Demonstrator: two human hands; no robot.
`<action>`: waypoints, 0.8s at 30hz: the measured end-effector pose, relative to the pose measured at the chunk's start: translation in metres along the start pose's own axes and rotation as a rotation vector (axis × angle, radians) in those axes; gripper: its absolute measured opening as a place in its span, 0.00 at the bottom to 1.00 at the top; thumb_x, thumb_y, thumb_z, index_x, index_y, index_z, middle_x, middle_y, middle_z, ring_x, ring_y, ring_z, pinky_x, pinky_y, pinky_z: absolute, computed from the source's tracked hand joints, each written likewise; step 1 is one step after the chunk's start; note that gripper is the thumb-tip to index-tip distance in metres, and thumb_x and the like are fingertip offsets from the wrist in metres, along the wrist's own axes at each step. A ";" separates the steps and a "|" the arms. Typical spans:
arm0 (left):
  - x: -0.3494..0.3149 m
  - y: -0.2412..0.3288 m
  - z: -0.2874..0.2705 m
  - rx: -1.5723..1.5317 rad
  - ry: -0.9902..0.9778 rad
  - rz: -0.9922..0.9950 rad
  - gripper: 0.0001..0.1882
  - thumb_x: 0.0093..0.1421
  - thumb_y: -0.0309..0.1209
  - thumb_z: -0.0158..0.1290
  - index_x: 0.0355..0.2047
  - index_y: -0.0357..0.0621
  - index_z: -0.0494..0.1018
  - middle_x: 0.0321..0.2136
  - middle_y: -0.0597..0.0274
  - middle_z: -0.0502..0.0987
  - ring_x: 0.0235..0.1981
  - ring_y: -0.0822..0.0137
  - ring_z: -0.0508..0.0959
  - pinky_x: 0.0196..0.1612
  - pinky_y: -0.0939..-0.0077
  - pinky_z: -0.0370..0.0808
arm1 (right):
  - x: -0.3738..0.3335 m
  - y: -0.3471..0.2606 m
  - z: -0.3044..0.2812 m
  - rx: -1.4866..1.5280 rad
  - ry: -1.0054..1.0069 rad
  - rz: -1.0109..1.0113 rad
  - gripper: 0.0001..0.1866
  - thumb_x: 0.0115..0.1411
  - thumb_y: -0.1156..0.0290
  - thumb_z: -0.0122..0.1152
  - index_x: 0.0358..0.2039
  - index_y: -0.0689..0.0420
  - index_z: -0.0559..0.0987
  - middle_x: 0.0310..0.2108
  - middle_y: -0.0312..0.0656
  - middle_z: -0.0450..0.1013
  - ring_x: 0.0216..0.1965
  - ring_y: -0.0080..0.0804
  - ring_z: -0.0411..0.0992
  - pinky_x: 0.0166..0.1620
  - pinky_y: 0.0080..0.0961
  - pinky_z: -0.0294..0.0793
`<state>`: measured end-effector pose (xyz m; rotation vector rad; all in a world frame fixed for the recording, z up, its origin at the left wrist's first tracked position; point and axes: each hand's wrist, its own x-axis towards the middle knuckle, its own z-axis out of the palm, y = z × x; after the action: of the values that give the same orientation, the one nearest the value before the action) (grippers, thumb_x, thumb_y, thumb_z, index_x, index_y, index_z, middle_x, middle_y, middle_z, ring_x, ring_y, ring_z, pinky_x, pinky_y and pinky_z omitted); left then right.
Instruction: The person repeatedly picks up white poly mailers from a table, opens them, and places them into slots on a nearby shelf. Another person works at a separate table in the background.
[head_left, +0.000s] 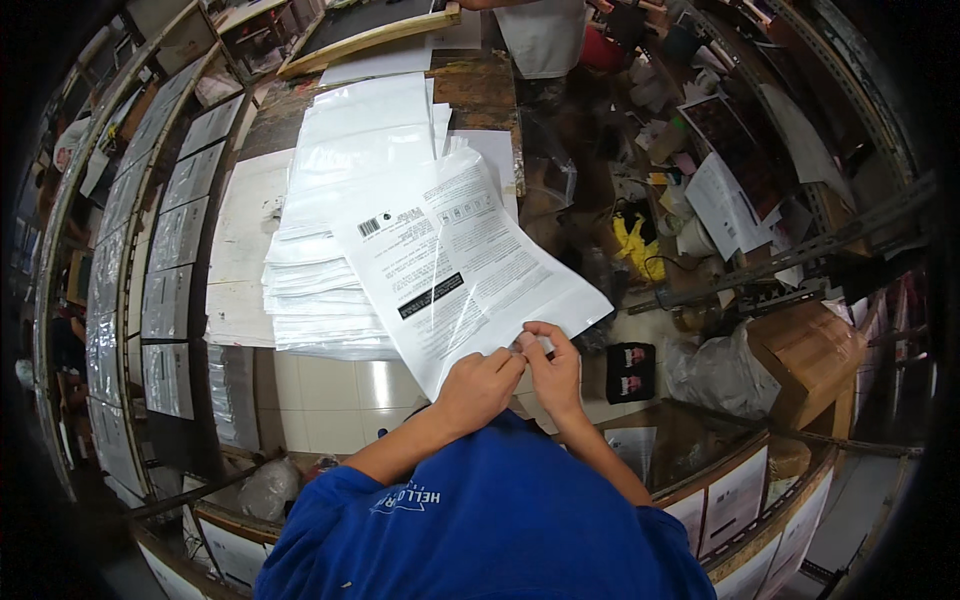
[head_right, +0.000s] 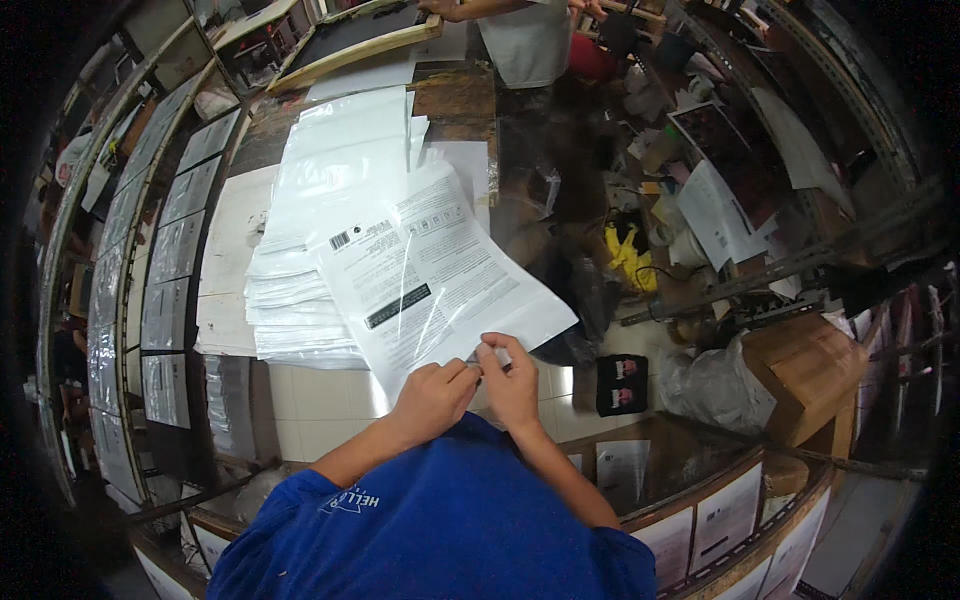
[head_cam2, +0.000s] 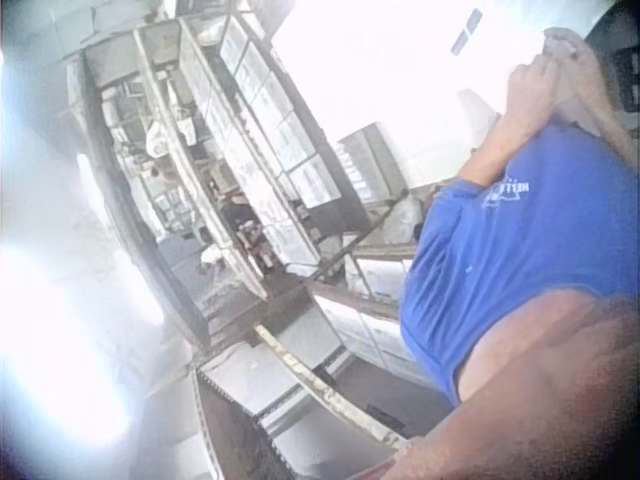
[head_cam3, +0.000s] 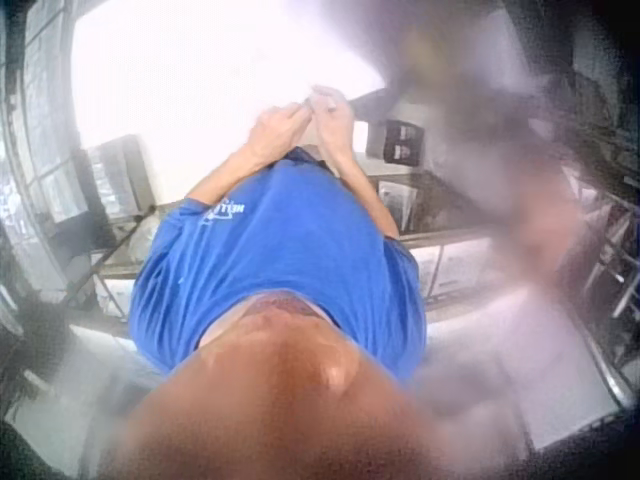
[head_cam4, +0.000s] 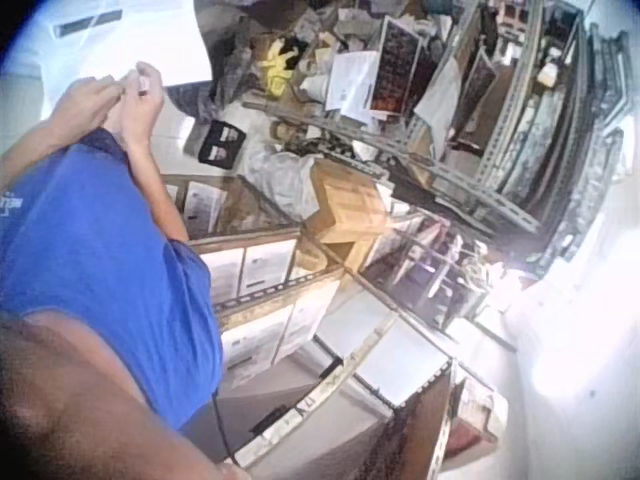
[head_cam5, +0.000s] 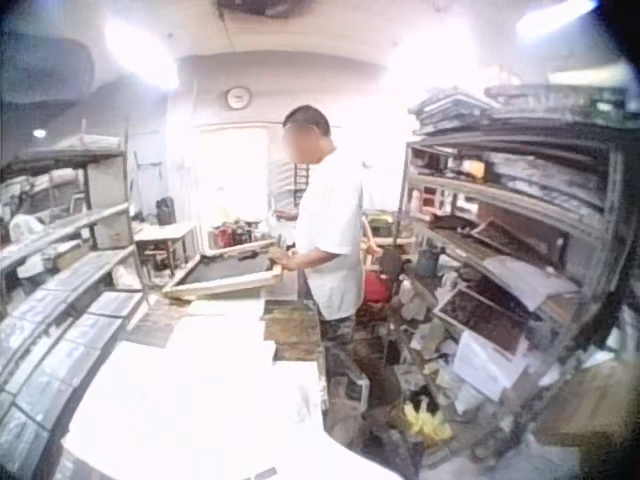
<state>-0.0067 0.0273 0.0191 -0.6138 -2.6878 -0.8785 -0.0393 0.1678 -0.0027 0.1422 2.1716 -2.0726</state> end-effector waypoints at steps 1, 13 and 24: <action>0.003 0.002 -0.001 -0.068 -0.008 0.038 0.09 0.53 0.27 0.56 0.36 0.43 0.74 0.23 0.60 0.71 0.20 0.61 0.73 0.25 0.69 0.70 | 0.004 0.005 -0.006 0.047 0.054 -0.005 0.11 0.60 0.72 0.59 0.42 0.63 0.77 0.33 0.36 0.74 0.30 0.17 0.69 0.33 0.16 0.70; 0.010 -0.016 -0.025 -0.576 -0.029 0.032 0.09 0.55 0.24 0.56 0.37 0.39 0.76 0.27 0.57 0.76 0.24 0.61 0.75 0.30 0.72 0.72 | 0.011 -0.078 -0.133 -0.407 0.285 -0.329 0.08 0.54 0.77 0.63 0.35 0.63 0.77 0.26 0.33 0.70 0.30 0.17 0.67 0.32 0.16 0.68; 0.013 -0.039 0.001 -1.098 -0.154 -0.422 0.10 0.64 0.28 0.49 0.39 0.34 0.75 0.26 0.63 0.75 0.27 0.74 0.73 0.33 0.80 0.71 | -0.065 -0.193 -0.204 -0.896 0.276 -0.316 0.10 0.51 0.80 0.60 0.36 0.58 0.78 0.37 0.38 0.69 0.40 0.28 0.69 0.46 0.23 0.68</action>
<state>-0.0365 0.0035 0.0032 -0.2643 -2.2670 -2.5316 -0.0136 0.3636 0.2071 -0.0197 3.2230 -1.0212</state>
